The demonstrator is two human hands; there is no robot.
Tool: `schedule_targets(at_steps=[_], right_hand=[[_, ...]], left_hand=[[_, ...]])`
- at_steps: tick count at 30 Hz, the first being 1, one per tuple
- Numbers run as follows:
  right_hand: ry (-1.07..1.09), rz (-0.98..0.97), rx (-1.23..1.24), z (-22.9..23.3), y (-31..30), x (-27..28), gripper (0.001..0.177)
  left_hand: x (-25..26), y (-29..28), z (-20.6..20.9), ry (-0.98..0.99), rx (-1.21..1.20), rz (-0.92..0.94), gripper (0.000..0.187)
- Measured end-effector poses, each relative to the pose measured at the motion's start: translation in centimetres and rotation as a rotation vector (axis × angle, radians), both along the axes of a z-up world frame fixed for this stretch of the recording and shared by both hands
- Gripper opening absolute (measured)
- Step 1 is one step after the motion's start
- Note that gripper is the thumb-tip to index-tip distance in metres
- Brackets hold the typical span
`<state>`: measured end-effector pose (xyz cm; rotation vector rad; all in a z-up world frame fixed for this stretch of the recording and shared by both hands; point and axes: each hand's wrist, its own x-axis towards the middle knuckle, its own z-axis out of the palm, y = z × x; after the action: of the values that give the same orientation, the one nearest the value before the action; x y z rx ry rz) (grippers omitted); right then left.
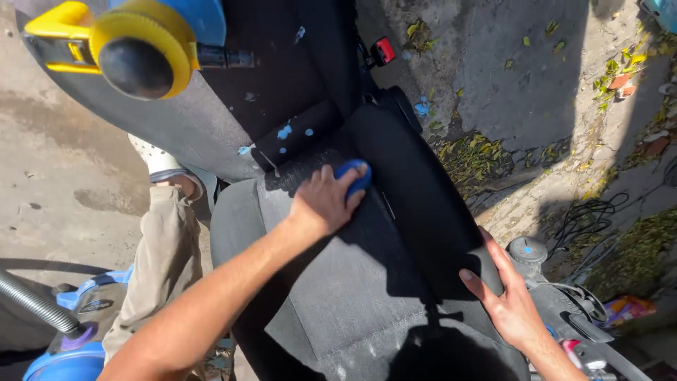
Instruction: The person sprays a blue cleaning solution onto a gray car seat using a yellow and blue spray bottle, then scrubs the seat with a blue brush. The person repeats this process on different sections of the seat, including the side bolster and the seatbelt area.
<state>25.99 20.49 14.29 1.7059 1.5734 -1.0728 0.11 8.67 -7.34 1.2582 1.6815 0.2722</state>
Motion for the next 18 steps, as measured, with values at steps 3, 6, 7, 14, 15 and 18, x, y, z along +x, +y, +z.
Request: schedule_targets(at_steps=[3,6,7,14,15,18], right_hand=[[-0.012,0.002,0.023,-1.0,-0.2,2.5,0.084],[-0.026,-0.109,0.012,-0.4,0.0,0.5,0.081],[-0.016,-0.103,-0.006,-0.7,0.0,0.9,0.081],[-0.015,-0.075,-0.010,-0.6,-0.1,1.6,0.080],[-0.015,-0.113,-0.009,-0.9,-0.2,2.3,0.081],[-0.045,-0.083,-0.015,-1.1,0.1,1.1,0.083]], left_hand=[[0.4,0.6,-10.4,0.019,-0.120,0.214,0.052],[1.1,1.4,-0.8,0.037,-0.121,0.043,0.054],[1.2,0.0,3.7,0.048,-0.139,0.049,0.054],[1.6,-1.5,1.2,-0.111,0.118,0.107,0.045],[0.7,-0.5,-2.7,0.045,0.027,0.164,0.045],[0.1,1.7,-11.6,0.007,-0.134,0.217,0.050]])
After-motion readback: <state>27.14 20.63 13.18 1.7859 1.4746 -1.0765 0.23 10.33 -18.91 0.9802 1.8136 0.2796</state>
